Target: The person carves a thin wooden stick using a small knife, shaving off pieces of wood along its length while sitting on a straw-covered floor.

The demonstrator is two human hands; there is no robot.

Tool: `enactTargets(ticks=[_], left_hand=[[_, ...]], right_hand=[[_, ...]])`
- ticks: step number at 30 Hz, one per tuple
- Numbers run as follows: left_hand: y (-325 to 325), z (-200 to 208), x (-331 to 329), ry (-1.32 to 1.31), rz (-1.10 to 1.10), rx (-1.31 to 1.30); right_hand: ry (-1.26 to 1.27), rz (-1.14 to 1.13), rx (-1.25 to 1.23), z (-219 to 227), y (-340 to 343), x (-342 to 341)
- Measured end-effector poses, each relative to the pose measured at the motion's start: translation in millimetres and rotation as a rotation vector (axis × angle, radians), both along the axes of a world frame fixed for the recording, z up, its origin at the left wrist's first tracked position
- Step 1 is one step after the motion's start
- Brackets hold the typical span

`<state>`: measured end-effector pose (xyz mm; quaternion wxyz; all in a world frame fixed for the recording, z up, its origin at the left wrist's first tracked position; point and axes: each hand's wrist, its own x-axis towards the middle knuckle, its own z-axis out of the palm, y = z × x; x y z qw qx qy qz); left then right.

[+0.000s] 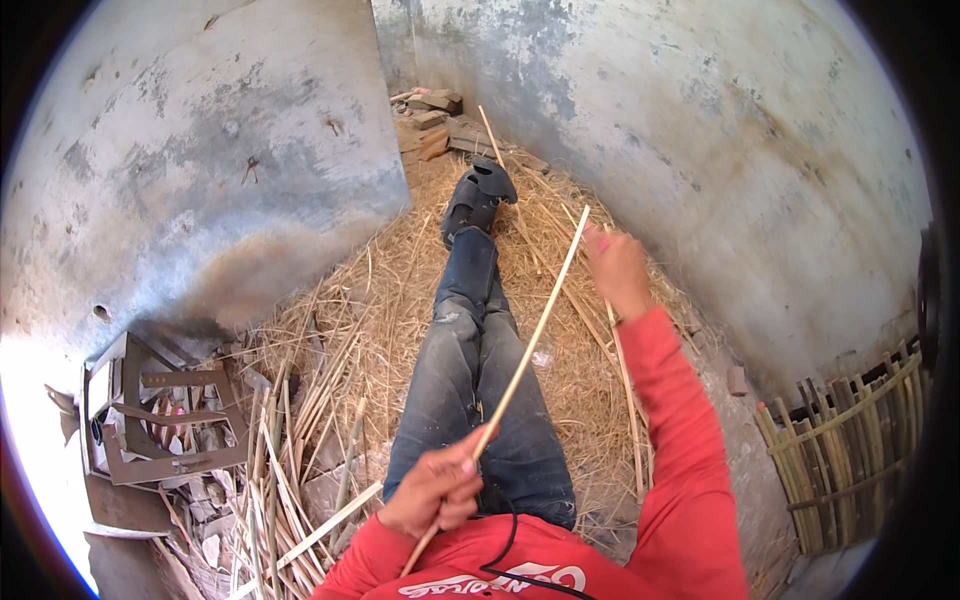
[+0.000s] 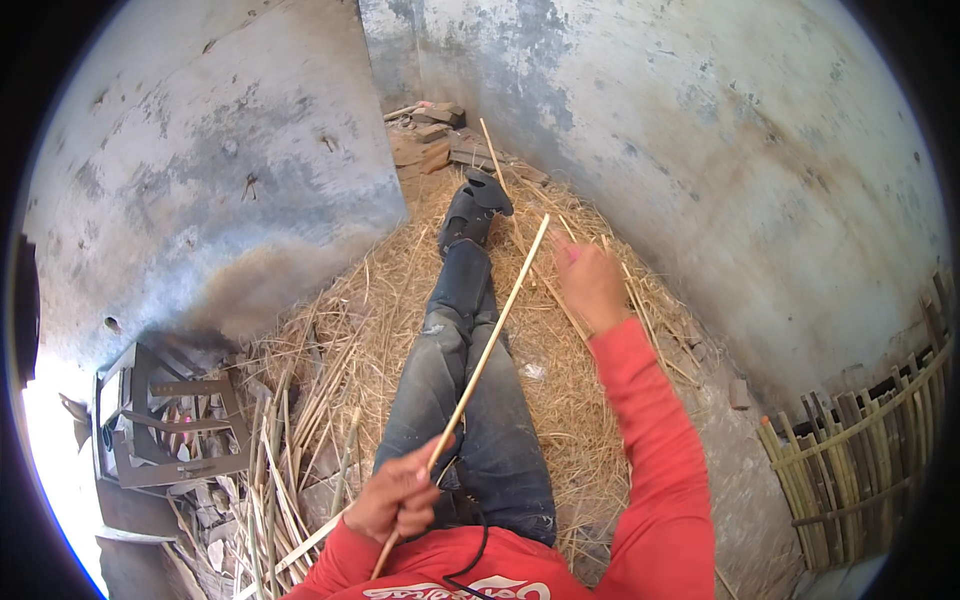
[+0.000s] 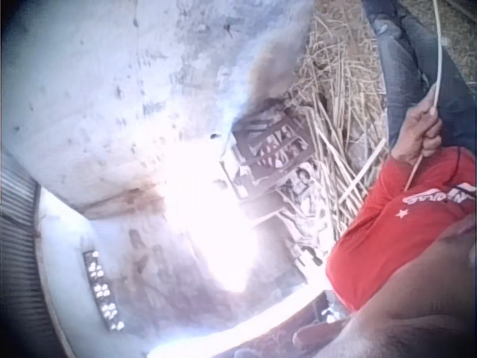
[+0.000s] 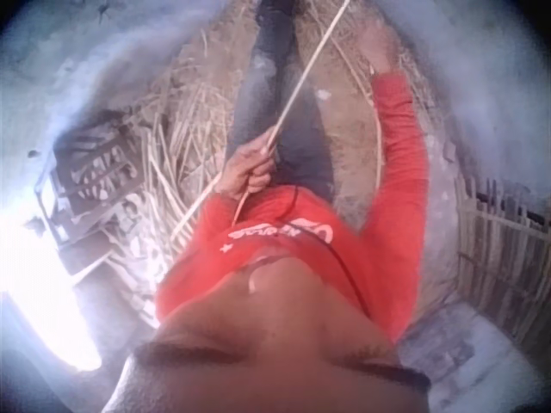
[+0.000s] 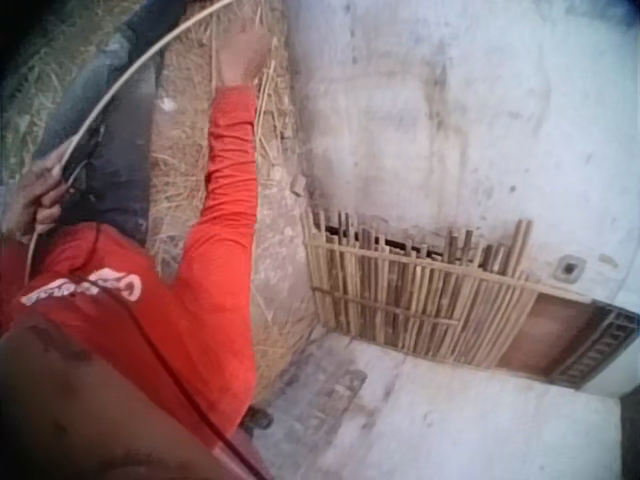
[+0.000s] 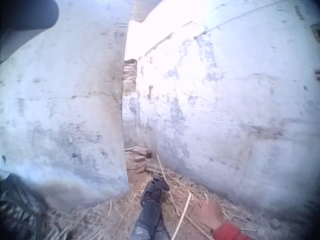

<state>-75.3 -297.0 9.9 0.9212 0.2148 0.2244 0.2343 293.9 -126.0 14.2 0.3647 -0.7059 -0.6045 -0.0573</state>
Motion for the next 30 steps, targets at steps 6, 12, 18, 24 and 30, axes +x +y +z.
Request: enactTargets(ticks=[6, 12, 18, 24, 30], left_hand=[[19, 4, 0, -0.030, 0.077, 0.095], [20, 0, 5, 0.043, 0.103, 0.154], [19, -2, 6, 0.172, 0.170, 0.244], [20, -6, 8, 0.254, 0.198, 0.260], [21, -10, 7, 0.287, 0.194, 0.223]], right_hand=[[0.367, 0.006, 0.090, 4, 1, 40], [0.470, 0.372, 0.066, 39, -49, -63], [-0.048, 0.398, -0.050, 23, -84, -104], [-0.237, 0.588, -0.004, -7, -110, -128], [-0.346, 0.424, 0.098, -12, -40, -92]])
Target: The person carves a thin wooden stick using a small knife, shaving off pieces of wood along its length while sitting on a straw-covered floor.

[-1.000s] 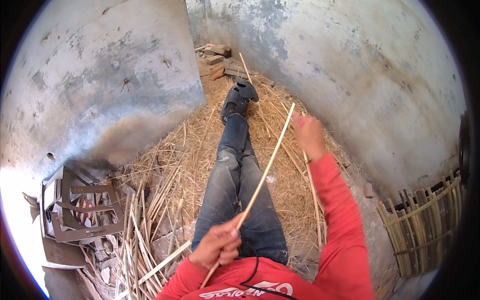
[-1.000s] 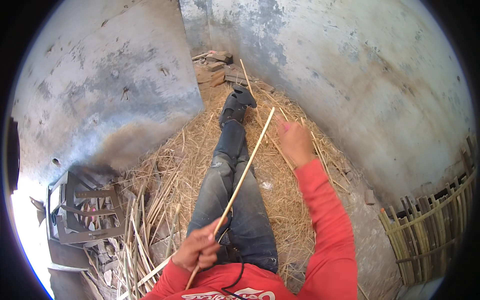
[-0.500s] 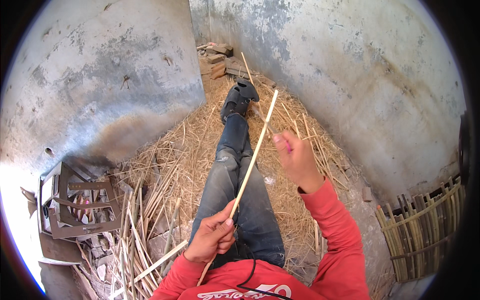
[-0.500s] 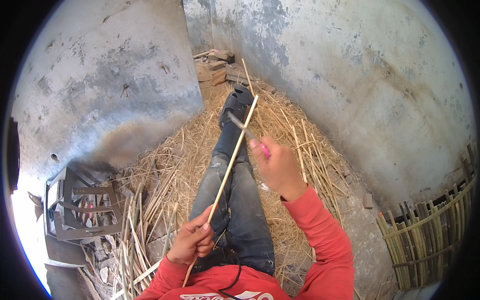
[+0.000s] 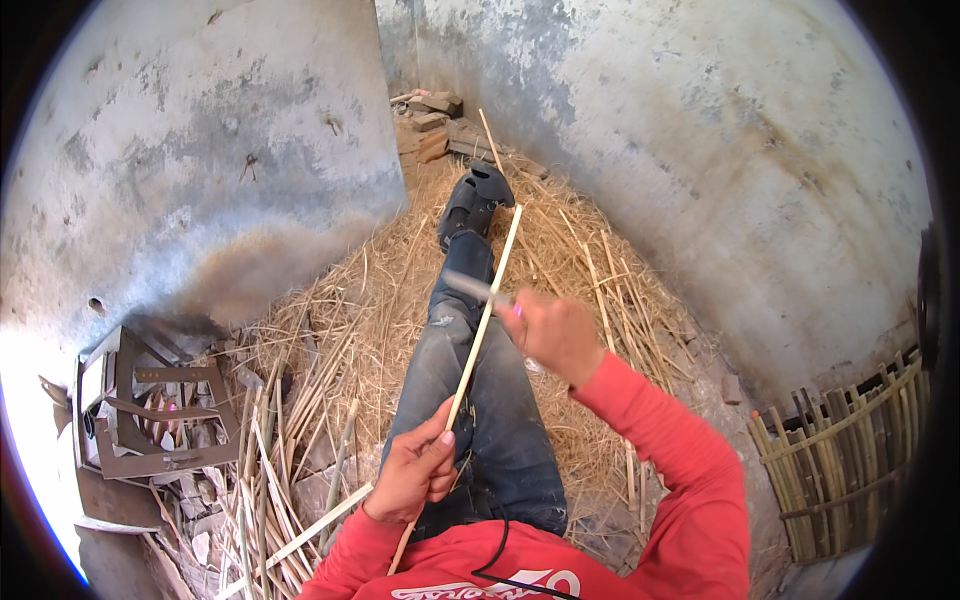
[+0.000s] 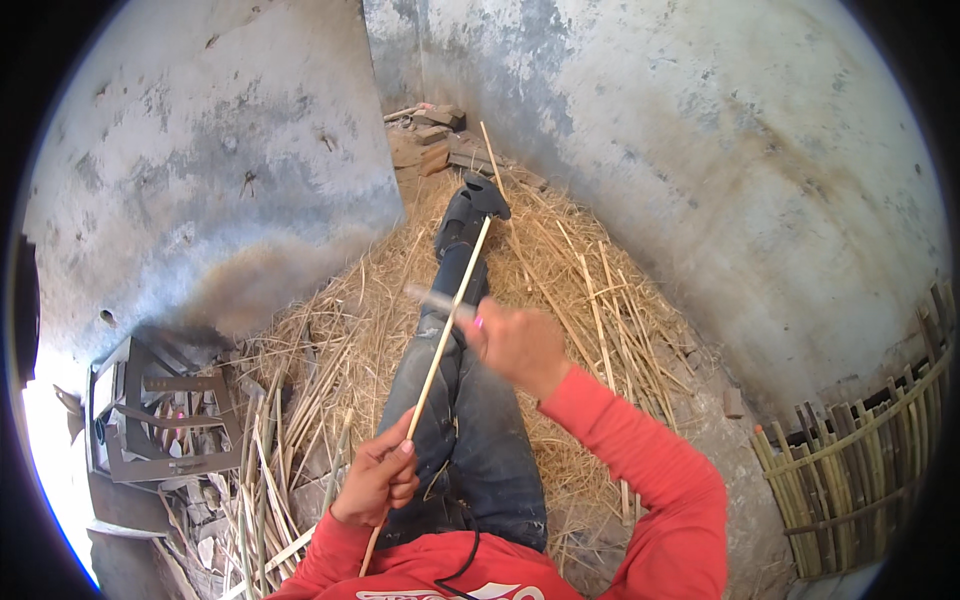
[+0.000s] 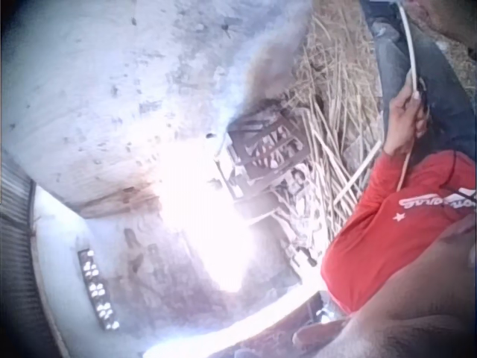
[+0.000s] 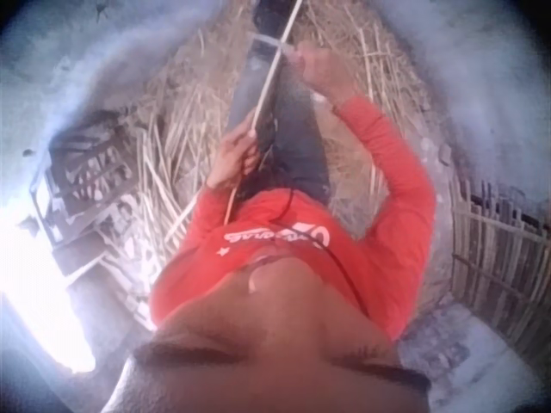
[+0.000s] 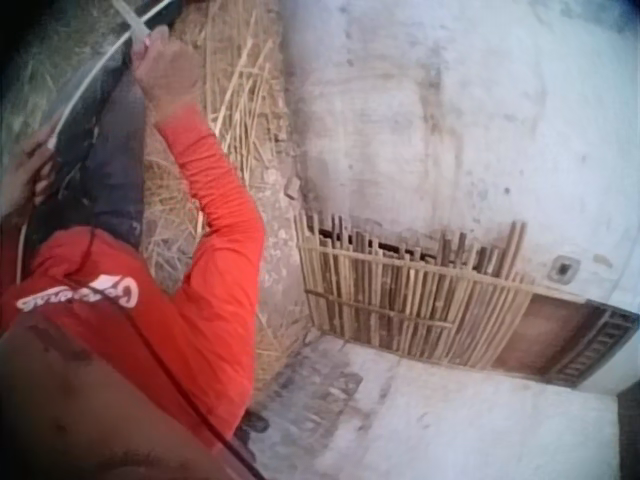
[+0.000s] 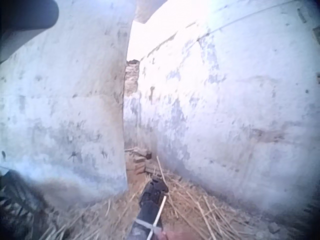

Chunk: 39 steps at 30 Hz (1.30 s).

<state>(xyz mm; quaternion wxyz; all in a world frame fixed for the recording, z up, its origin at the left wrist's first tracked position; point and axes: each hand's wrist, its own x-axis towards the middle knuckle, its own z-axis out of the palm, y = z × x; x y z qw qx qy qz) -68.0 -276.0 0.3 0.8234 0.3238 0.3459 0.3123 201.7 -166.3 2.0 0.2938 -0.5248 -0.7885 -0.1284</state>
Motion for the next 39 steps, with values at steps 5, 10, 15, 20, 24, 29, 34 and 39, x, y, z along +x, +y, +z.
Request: enactTargets(ticks=[5, 10, 15, 20, 24, 29, 34, 39], left_hand=[[-1, -6, -3, -0.105, -0.014, -0.100], [-1, -4, -15, -0.267, -0.119, -0.200], [-6, -3, -19, -0.334, -0.127, -0.264], [4, -10, -21, -0.423, -0.142, -0.278], [4, -12, -20, -0.408, -0.141, -0.274], [6, -9, -26, -0.415, -0.088, -0.268], [9, -11, -23, -0.436, -0.069, -0.373], [-5, -9, -23, -0.444, -0.105, -0.367]], right_hand=[[-0.050, -0.275, 0.033, 10, 66, 41], [0.120, -0.574, -0.001, 11, 124, 73], [0.690, -0.381, -0.043, 31, 125, 115], [0.839, -0.178, -0.255, 53, 65, 48], [0.726, -0.090, -0.170, 38, 37, 21], [0.409, 0.010, -0.283, 26, -22, -17], [0.272, 0.260, -0.453, 13, -77, -58], [0.273, 0.025, -0.329, 12, -33, -34]])
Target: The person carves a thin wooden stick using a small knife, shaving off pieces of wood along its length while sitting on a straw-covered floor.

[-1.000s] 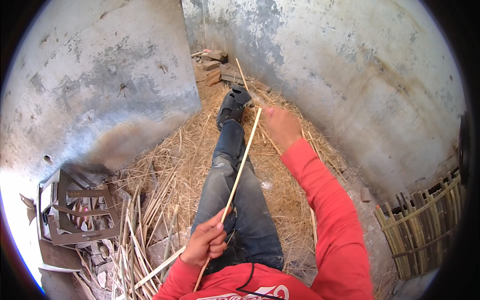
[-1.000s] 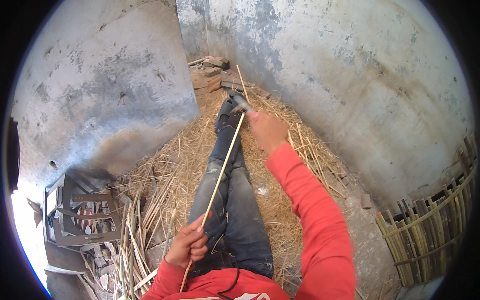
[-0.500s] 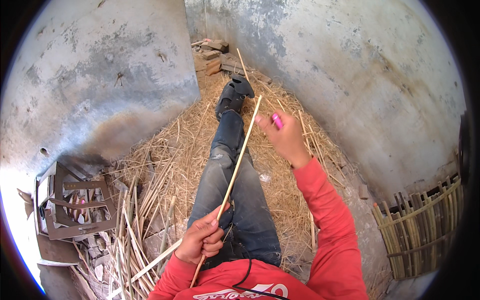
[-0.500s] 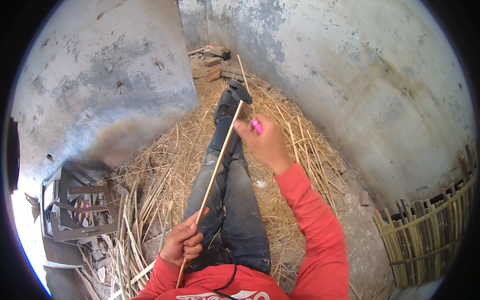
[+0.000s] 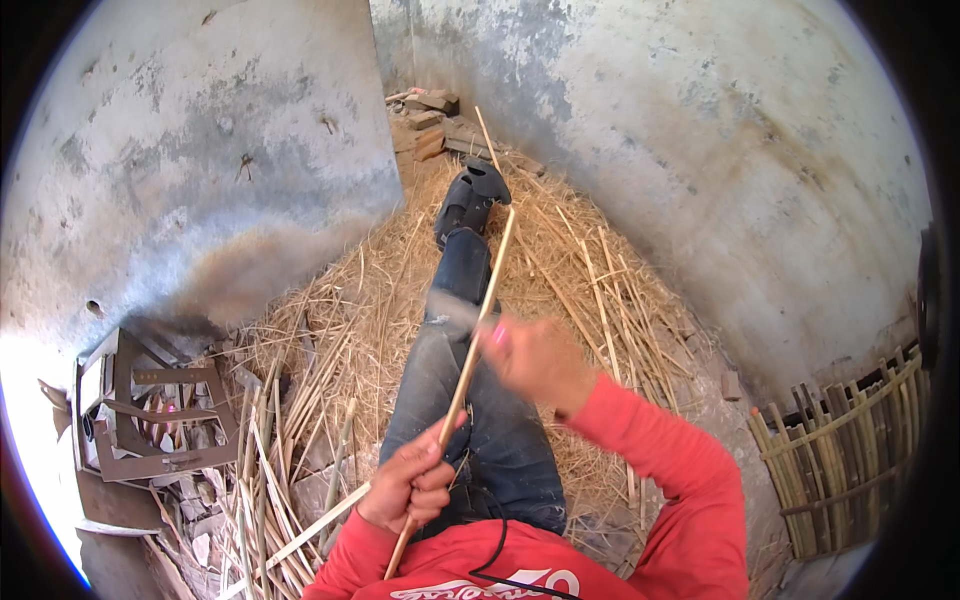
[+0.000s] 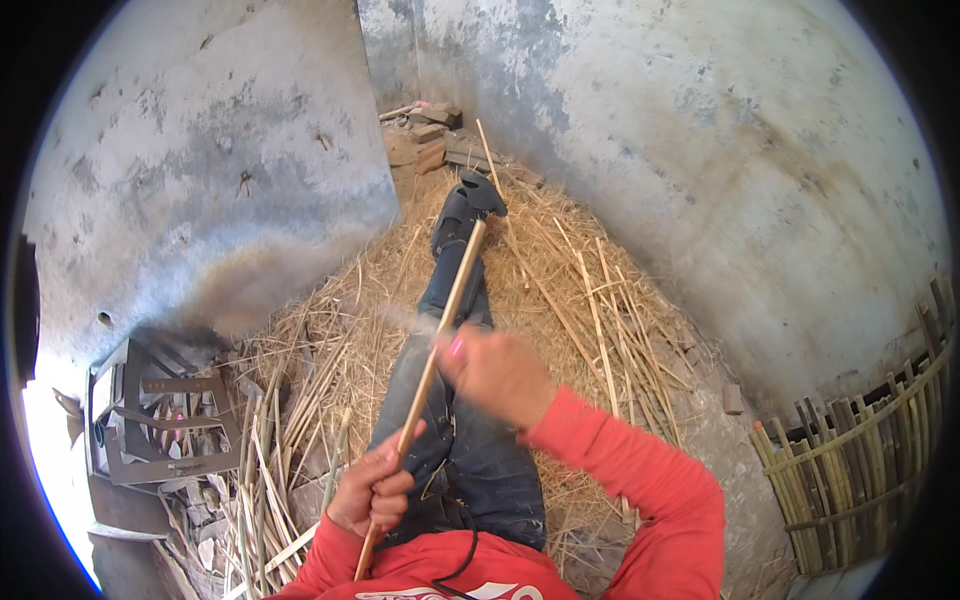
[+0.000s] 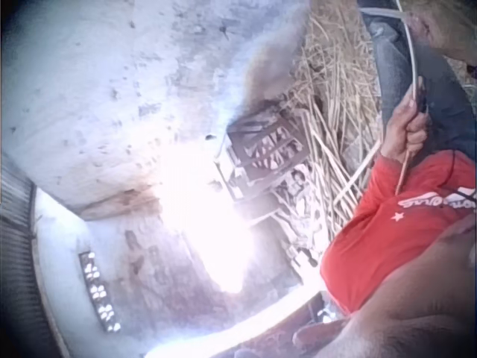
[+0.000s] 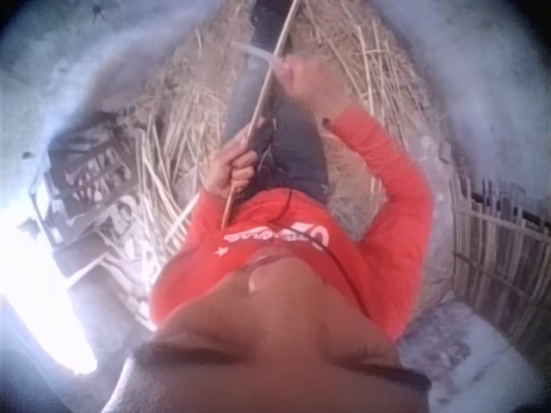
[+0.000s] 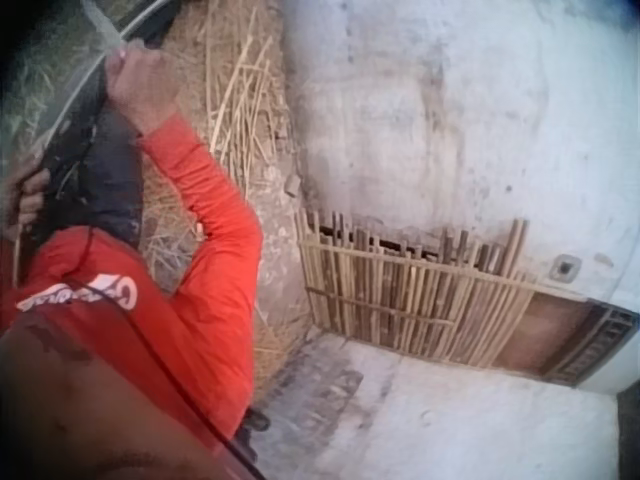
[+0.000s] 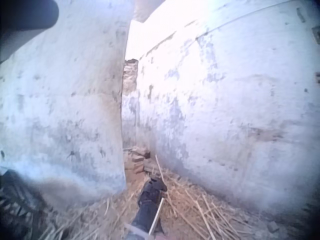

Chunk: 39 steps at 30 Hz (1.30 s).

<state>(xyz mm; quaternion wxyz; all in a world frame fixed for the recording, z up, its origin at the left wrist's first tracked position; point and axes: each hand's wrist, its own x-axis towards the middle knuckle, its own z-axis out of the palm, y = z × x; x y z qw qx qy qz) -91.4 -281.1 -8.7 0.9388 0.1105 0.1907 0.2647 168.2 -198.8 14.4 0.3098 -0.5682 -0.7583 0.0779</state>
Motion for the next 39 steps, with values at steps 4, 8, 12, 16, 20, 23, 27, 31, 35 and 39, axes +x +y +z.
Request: enactTargets(ticks=[4, 8, 12, 16, 20, 23, 27, 31, 35, 39], left_hand=[[-17, 2, -1, -0.092, -0.120, -0.049], [-13, 19, -4, -0.134, -0.110, 0.052], [-6, 18, -2, -0.067, -0.054, 0.020], [-5, 17, -3, 0.023, -0.042, 0.107], [-4, 17, -1, 0.039, -0.029, 0.117], [-6, 27, -1, 0.067, -0.007, 0.135], [-13, 19, -7, 0.043, -0.008, 0.072], [-24, 20, -10, -0.088, -0.084, 0.053], [-10, 17, -16, -0.200, -0.022, 0.046], [-8, 13, -17, -0.219, -0.036, -0.018]], right_hand=[[0.085, -0.278, -0.027, 21, 76, 96], [0.283, -0.350, 0.240, 27, 84, 130], [0.293, -0.235, 0.117, 52, 41, 87], [0.040, 0.019, 0.006, 36, -16, 9], [-0.063, 0.141, 0.090, 16, -63, -25], [-0.186, 0.142, 0.144, 19, -44, -15], [-0.146, -0.133, 0.247, 20, 30, 22], [0.029, -0.634, 0.232, 43, 101, 146], [0.256, -0.551, 0.243, 57, 87, 145], [0.471, -0.261, 0.087, 65, 61, 89]])
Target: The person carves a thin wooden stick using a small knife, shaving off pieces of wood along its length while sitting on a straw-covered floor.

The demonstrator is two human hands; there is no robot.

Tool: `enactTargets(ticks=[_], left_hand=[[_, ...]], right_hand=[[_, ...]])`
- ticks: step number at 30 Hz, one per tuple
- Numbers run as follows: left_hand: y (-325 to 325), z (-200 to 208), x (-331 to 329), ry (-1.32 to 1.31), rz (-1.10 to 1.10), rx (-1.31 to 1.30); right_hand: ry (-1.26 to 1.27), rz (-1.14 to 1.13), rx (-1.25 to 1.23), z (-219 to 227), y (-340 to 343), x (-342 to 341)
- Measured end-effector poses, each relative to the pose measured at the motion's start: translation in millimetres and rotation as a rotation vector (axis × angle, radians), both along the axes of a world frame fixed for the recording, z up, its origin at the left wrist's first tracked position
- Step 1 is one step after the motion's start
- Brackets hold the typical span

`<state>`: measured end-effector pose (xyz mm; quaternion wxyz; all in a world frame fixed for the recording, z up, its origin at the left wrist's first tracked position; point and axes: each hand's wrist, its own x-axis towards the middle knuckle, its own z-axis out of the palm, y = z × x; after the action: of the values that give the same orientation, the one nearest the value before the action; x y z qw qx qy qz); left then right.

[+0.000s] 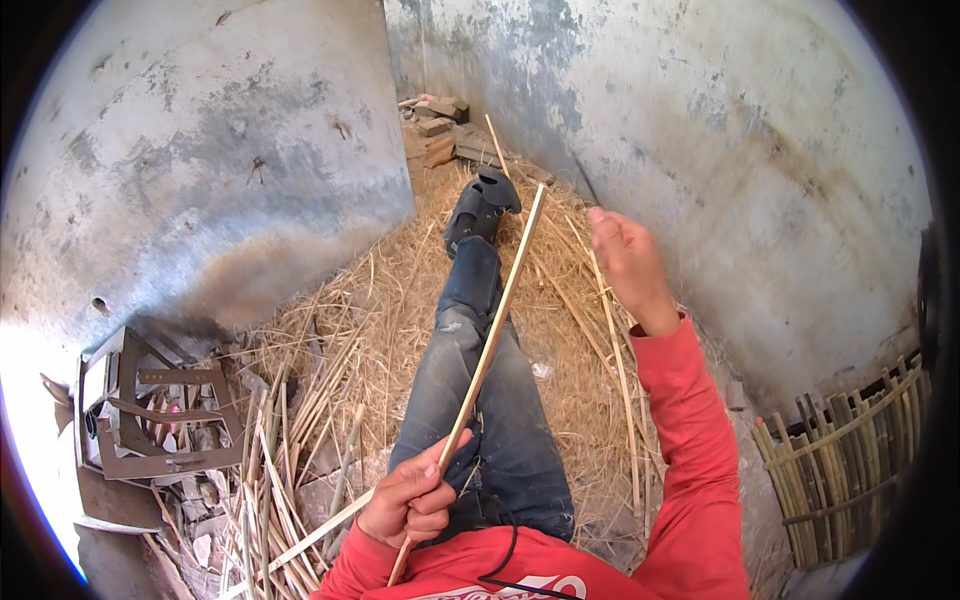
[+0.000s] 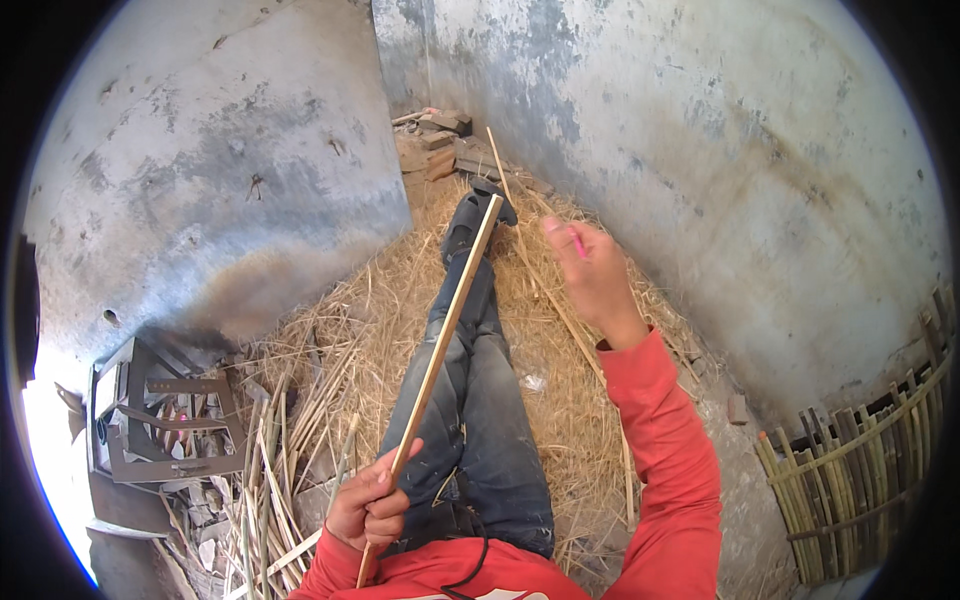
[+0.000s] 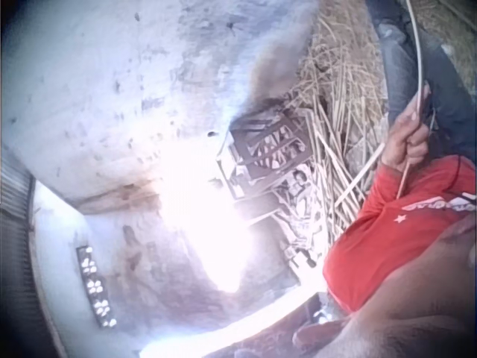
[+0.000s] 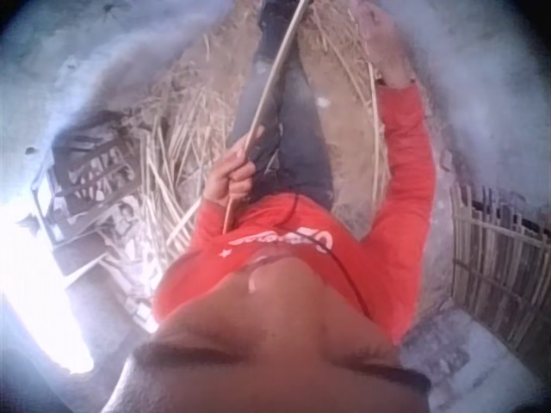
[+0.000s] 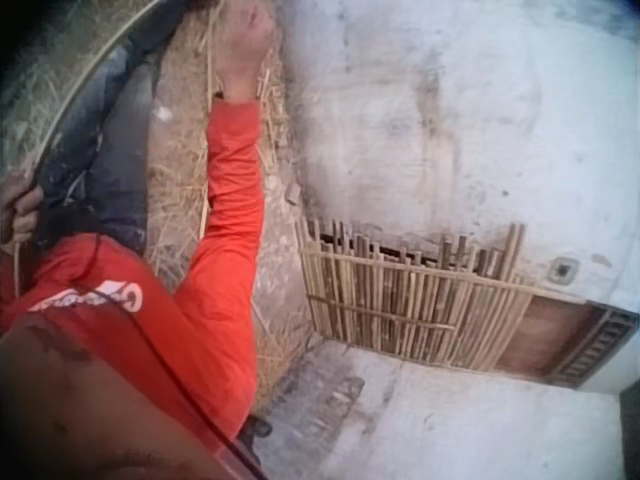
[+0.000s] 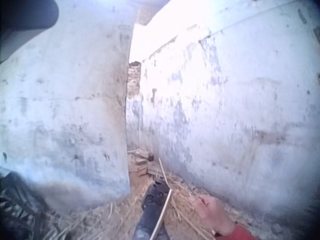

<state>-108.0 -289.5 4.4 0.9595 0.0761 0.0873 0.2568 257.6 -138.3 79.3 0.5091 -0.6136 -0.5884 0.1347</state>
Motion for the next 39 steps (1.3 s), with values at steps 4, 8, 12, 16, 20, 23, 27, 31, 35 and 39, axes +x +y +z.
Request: enactTargets(ticks=[4, 8, 12, 16, 20, 23, 27, 31, 35, 39], left_hand=[[0, -3, 3, -0.028, -0.026, -0.001], [-2, -3, 4, -0.018, -0.037, 0.018], [-3, -7, 1, -0.045, -0.018, -0.006], [0, -9, 0, -0.036, -0.007, -0.009], [-1, -9, 1, -0.006, -0.014, -0.025], [0, -7, 4, 0.011, -0.008, -0.009], [1, -2, 7, 0.140, 0.065, 0.114], [-1, -1, 12, 0.271, 0.133, 0.265], [-4, 0, 13, 0.215, 0.089, 0.262], [-4, 3, 13, 0.167, 0.072, 0.190]], right_hand=[[-0.037, 0.188, -0.034, 22, -21, -38], [-0.153, 0.164, -0.018, 31, -21, -54], [-0.106, 0.208, -0.012, 18, -26, -64], [-0.035, 0.224, 0.037, 8, -33, -66], [-0.085, 0.184, 0.026, 22, -29, -48], [-0.039, 0.202, 0.013, 29, -33, -41], [-0.042, 0.310, -0.138, 23, -44, -53], [-0.089, 0.232, 0.037, 9, -32, -53], [-0.154, 0.044, 0.128, 19, -14, -34], [-0.230, 0.063, 0.109, 13, -17, -43]])
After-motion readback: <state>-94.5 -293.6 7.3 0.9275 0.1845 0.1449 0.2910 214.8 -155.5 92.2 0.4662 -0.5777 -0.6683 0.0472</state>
